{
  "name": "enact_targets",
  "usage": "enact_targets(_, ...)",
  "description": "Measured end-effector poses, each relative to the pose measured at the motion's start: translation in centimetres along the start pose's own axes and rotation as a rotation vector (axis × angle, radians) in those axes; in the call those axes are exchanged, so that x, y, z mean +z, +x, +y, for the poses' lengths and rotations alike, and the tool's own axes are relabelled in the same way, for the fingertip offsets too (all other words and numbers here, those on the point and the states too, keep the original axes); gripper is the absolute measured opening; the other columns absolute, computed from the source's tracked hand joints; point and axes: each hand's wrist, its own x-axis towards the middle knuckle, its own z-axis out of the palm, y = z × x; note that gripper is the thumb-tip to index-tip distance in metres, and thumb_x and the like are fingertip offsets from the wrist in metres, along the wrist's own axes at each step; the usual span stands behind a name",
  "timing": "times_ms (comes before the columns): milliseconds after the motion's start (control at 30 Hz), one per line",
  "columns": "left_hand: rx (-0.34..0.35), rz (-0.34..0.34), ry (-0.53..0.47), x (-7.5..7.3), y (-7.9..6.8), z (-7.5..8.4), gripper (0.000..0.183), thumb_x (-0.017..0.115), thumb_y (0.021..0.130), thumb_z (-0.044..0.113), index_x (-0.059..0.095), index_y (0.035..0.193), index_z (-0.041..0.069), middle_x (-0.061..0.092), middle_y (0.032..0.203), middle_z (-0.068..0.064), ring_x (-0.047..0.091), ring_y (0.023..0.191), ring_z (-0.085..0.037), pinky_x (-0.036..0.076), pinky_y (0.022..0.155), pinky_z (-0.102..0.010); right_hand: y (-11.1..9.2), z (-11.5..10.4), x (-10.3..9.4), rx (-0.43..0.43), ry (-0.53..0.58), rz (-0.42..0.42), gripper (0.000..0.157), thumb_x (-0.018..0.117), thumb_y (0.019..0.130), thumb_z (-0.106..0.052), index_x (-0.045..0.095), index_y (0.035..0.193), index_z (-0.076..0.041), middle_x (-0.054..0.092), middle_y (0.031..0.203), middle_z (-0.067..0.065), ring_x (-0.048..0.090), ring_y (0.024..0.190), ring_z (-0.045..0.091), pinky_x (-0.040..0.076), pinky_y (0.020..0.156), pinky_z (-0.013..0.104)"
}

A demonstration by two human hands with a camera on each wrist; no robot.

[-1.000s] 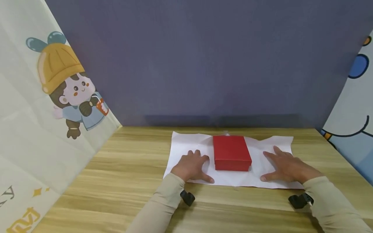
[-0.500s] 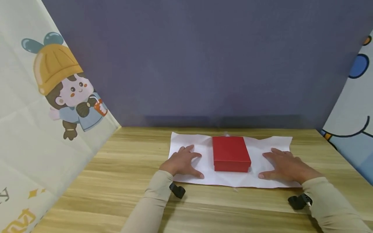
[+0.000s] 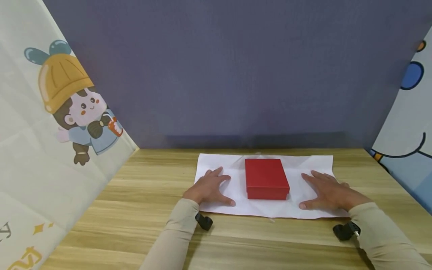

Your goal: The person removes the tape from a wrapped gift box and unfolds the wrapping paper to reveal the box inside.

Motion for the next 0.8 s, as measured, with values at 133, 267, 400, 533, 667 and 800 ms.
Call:
enact_targets(133, 0.01, 0.007, 0.059, 0.3, -1.2, -0.4, 0.105, 0.077, 0.068, 0.074, 0.044, 0.153, 0.021, 0.015, 0.166, -0.011, 0.03, 0.142, -0.034, 0.037, 0.108, -0.05, -1.6, -1.3, 0.9, 0.023, 0.005, 0.016, 0.121, 0.068, 0.067, -0.081, 0.034, 0.154, -0.003, 0.026, 0.151, 0.035, 0.025, 0.129, 0.065, 0.021, 0.09, 0.086)
enact_targets(267, 0.028, 0.009, 0.117, 0.7, -2.4, -1.0, 0.105, 0.073, 0.068, 0.077, 0.045, 0.152, 0.02, 0.018, 0.165, -0.012, 0.03, 0.142, -0.034, 0.031, 0.109, -0.052, -3.0, -2.7, 1.8, 0.046, 0.042, 0.009, 0.118, 0.069, 0.069, -0.078, 0.036, 0.152, 0.0, 0.022, 0.152, 0.037, 0.02, 0.132, 0.065, 0.016, 0.094, 0.085)
enact_targets(400, 0.045, -0.02, 0.094, 0.8, -3.8, -1.5, 0.103, 0.072, 0.07, 0.077, 0.044, 0.152, 0.021, 0.015, 0.166, -0.012, 0.018, 0.149, -0.036, 0.021, 0.114, -0.058, -4.6, -4.0, 2.7, 0.057, 0.071, 0.003, 0.115, 0.071, 0.072, -0.074, 0.036, 0.151, 0.002, 0.018, 0.152, 0.042, 0.015, 0.134, 0.067, 0.013, 0.096, 0.085)
enact_targets(533, 0.02, -0.021, 0.003, 0.8, -3.2, -1.8, 0.098, 0.074, 0.07, 0.075, 0.047, 0.148, 0.021, 0.007, 0.167, -0.011, 0.001, 0.152, -0.036, 0.005, 0.117, -0.062, -3.7, -3.4, 1.9, 0.029, 0.054, 0.006, 0.114, 0.072, 0.072, -0.073, 0.037, 0.15, 0.002, 0.018, 0.152, 0.043, 0.016, 0.133, 0.069, 0.014, 0.095, 0.085)
enact_targets(667, -0.006, -0.016, -0.076, 0.8, -2.6, -2.3, 0.093, 0.076, 0.07, 0.072, 0.048, 0.143, 0.024, 0.006, 0.167, -0.012, -0.001, 0.152, -0.035, 0.001, 0.118, -0.06, -2.9, -2.7, 1.1, 0.004, 0.048, 0.008, 0.112, 0.072, 0.072, -0.072, 0.038, 0.15, 0.0, 0.014, 0.153, 0.043, 0.016, 0.132, 0.069, 0.017, 0.092, 0.086)
enact_targets(800, -0.033, -0.031, -0.069, 0.5, -2.1, -2.6, 0.106, 0.074, 0.07, 0.075, 0.036, 0.155, 0.025, 0.011, 0.167, -0.01, 0.002, 0.153, -0.033, 0.0, 0.118, -0.057, -2.0, -2.2, 0.2, 0.005, 0.037, -0.003, 0.112, 0.071, 0.071, -0.075, 0.039, 0.15, -0.004, 0.017, 0.153, 0.042, 0.017, 0.132, 0.069, 0.019, 0.09, 0.086)
